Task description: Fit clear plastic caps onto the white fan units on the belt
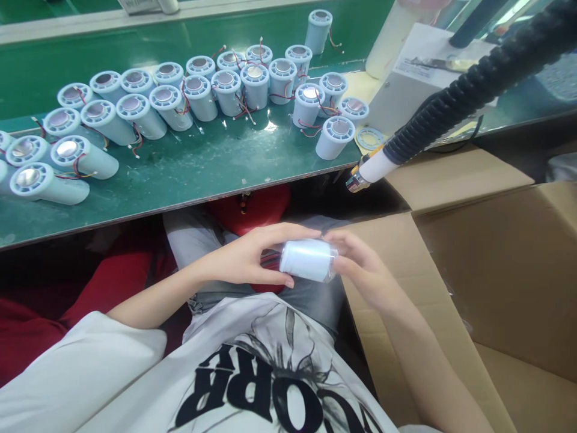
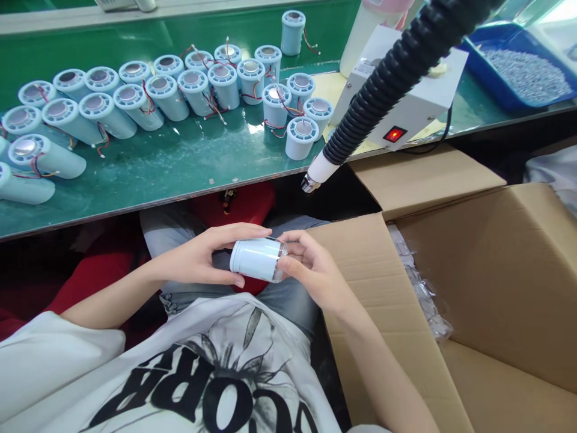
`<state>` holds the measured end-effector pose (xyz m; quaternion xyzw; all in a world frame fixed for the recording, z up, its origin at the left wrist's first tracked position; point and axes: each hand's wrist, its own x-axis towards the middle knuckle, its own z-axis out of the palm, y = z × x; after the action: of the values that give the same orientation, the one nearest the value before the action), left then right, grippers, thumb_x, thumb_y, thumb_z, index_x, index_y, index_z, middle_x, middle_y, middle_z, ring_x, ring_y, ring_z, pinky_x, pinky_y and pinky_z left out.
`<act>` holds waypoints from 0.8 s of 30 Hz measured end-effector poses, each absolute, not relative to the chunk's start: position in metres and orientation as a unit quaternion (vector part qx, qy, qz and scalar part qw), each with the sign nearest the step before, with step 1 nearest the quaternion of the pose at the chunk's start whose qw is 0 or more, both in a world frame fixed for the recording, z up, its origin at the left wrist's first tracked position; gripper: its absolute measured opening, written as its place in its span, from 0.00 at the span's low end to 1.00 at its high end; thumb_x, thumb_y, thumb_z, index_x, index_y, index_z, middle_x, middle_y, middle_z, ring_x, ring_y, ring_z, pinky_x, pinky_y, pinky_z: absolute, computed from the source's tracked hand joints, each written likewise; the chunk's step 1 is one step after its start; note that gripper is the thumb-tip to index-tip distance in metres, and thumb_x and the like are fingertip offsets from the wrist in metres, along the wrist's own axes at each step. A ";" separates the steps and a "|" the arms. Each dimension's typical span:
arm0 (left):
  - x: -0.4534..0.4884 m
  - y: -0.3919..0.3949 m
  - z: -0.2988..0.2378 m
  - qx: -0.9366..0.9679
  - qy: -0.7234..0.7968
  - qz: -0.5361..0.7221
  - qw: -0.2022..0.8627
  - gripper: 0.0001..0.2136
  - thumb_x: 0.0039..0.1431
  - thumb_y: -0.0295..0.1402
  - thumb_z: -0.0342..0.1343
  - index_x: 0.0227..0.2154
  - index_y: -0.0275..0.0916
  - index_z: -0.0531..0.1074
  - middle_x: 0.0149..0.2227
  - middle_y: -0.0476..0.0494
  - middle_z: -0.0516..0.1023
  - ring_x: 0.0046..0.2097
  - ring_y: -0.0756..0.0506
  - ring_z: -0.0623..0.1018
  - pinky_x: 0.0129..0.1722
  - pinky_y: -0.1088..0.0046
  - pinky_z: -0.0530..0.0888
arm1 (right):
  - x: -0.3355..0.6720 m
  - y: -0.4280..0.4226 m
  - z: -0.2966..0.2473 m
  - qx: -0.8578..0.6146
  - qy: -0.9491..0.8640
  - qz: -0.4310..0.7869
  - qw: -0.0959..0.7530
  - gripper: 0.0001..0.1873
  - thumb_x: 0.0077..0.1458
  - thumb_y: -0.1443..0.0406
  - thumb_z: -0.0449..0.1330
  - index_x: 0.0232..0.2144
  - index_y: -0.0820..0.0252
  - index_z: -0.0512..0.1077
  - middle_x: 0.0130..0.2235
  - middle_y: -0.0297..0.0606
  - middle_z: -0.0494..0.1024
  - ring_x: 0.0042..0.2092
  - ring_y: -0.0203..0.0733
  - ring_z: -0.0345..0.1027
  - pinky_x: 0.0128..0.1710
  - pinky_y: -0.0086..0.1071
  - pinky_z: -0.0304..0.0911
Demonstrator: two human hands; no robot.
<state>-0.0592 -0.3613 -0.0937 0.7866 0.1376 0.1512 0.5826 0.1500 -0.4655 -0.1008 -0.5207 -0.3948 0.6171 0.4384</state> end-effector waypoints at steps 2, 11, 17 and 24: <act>-0.059 -0.361 -0.093 0.787 0.135 0.148 0.584 0.34 0.49 0.34 0.64 0.60 0.46 0.61 0.60 0.39 0.66 0.61 0.38 0.66 0.59 0.62 0.65 | 0.149 -0.466 -0.103 -0.510 -0.359 0.642 0.445 0.18 0.52 0.53 0.62 0.38 0.57 0.65 0.30 0.32 0.74 0.27 0.34 0.70 0.27 0.28 0.70; -0.059 -0.361 -0.091 0.790 0.123 0.141 0.584 0.34 0.49 0.33 0.64 0.60 0.46 0.61 0.61 0.39 0.65 0.62 0.38 0.65 0.60 0.61 0.64 | 0.141 -0.464 -0.106 -0.509 -0.278 0.711 0.398 0.25 0.49 0.44 0.57 0.36 0.58 0.61 0.22 0.32 0.74 0.19 0.37 0.69 0.14 0.24 0.62; -0.060 -0.364 -0.092 0.762 0.121 0.147 0.619 0.34 0.49 0.32 0.64 0.59 0.47 0.61 0.62 0.40 0.64 0.62 0.38 0.64 0.59 0.63 0.65 | 0.135 -0.461 -0.101 -0.483 -0.232 0.758 0.372 0.34 0.45 0.38 0.54 0.38 0.62 0.65 0.19 0.36 0.75 0.13 0.33 0.62 0.07 0.21 0.50; -0.058 -0.365 -0.094 0.756 0.104 0.169 0.623 0.33 0.48 0.29 0.65 0.59 0.48 0.62 0.62 0.39 0.64 0.63 0.38 0.63 0.60 0.60 0.64 | 0.134 -0.464 -0.105 -0.451 -0.128 0.823 0.322 0.37 0.51 0.38 0.48 0.31 0.69 0.72 0.18 0.40 0.74 0.13 0.29 0.61 0.06 0.16 0.47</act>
<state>-0.0584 -0.3650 -0.0941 0.7565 0.1041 0.1688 0.6232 0.1341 -0.4635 -0.1054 -0.4511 -0.1278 0.8227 0.3216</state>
